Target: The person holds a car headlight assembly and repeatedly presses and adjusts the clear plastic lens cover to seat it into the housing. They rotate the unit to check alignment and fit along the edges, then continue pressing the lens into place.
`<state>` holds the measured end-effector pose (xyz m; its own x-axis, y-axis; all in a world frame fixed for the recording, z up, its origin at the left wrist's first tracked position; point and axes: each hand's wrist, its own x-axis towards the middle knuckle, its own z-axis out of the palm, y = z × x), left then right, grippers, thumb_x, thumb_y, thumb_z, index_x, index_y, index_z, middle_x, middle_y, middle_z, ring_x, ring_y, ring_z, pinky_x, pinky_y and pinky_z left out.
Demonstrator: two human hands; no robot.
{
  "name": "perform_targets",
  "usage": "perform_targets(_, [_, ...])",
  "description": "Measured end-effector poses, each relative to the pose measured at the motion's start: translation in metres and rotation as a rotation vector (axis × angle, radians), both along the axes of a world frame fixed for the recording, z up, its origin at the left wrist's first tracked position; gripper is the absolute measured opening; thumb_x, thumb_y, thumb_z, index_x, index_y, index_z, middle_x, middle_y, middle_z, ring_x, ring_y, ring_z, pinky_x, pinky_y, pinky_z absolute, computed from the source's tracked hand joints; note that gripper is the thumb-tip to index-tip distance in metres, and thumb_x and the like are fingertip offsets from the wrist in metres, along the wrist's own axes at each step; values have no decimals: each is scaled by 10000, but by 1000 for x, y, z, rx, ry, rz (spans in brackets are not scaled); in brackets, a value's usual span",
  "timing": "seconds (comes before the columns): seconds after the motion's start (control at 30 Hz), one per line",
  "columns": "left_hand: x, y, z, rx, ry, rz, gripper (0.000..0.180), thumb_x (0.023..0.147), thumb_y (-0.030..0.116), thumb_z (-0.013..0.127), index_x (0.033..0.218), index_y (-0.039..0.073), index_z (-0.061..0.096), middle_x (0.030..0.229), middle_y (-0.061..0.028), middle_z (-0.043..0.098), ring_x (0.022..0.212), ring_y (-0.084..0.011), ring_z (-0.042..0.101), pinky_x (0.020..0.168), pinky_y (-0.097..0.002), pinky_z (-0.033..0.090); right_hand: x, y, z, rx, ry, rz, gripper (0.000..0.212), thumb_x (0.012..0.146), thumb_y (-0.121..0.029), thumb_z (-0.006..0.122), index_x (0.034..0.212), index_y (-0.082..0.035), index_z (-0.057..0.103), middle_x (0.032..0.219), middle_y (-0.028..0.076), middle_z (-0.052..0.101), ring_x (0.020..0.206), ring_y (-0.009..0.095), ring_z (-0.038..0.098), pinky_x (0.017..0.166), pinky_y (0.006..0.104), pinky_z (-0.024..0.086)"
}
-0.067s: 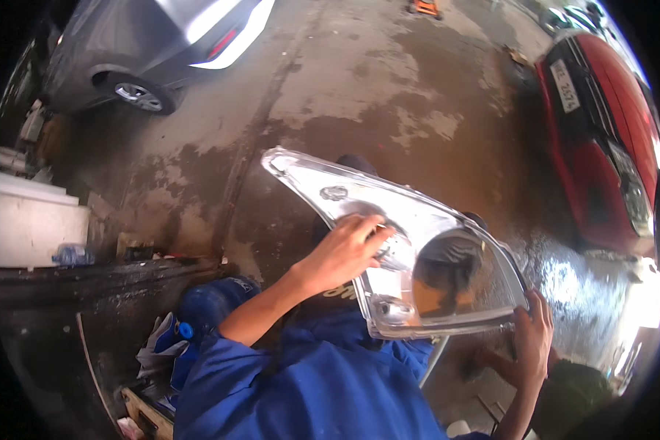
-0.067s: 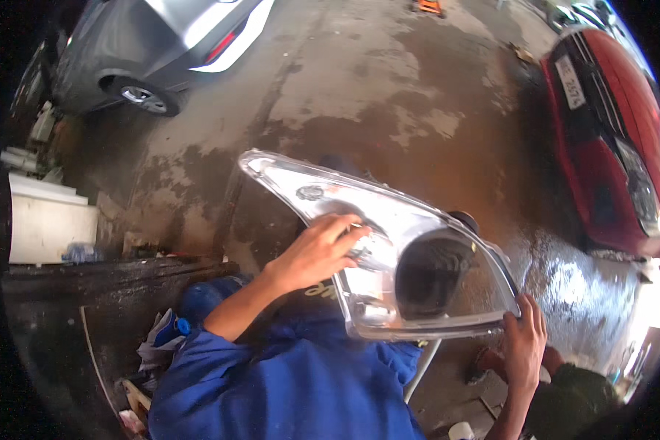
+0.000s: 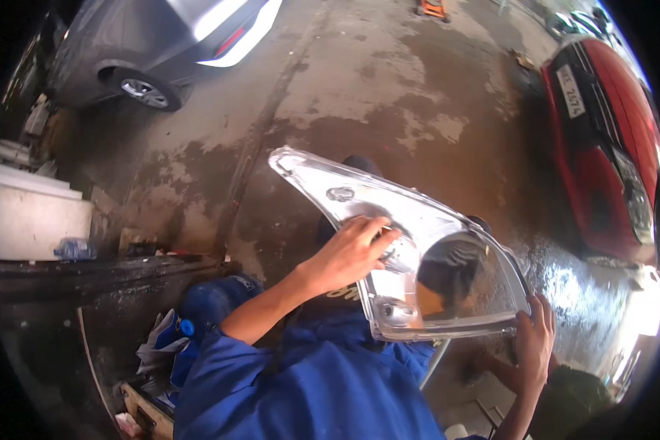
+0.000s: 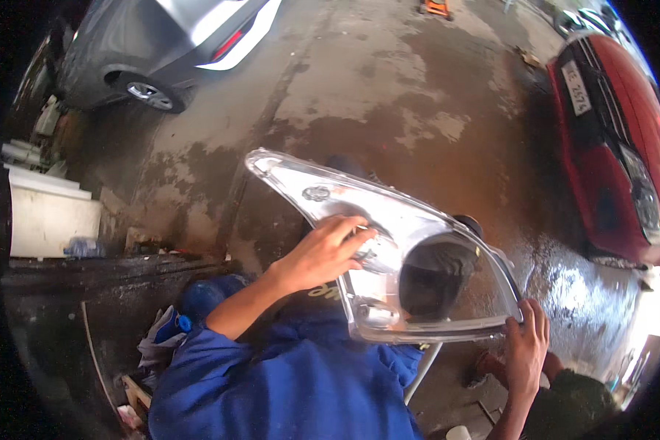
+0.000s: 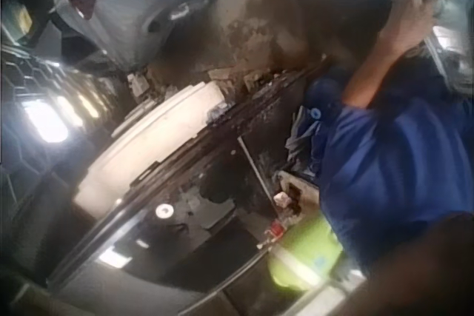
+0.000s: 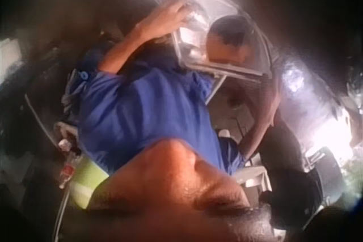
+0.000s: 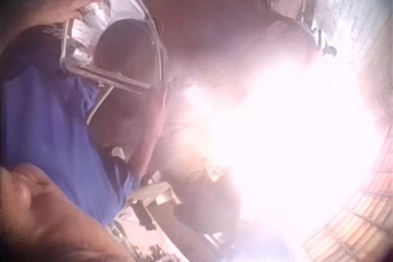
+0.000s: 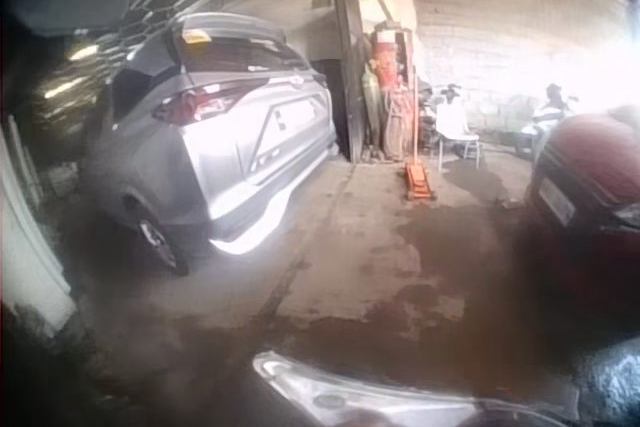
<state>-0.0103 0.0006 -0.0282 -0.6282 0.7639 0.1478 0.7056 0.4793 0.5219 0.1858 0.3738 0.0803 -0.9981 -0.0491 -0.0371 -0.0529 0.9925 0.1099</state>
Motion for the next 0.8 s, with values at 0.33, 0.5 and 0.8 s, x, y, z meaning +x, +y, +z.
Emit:
perform_targets(0.33, [1,1,-5,84,15,-13,679,751,203,851,1351,17,592,1359,-173,530,1258,-356,537,1077,-478,454,6,-3,-2,-20,-139,-81,144,781,-4,651,919,39,650,1324,196,569,1224,392,578,899,485,568])
perform_targets(0.5, [0,3,2,82,-19,35,660,727,136,867,1327,38,612,1373,-160,561,1248,-373,563,1062,-473,476,-2,4,0,-73,-96,1,238,766,-49,671,997,7,685,1342,182,572,1258,360,559,890,451,597])
perform_targets(0.8, [-4,0,-2,91,-22,-1,614,745,162,850,1307,52,628,1369,-172,562,1231,-385,554,1048,-497,462,8,8,-10,-300,111,-135,453,792,-148,800,1219,-64,674,1349,176,588,1243,370,569,1020,476,487])
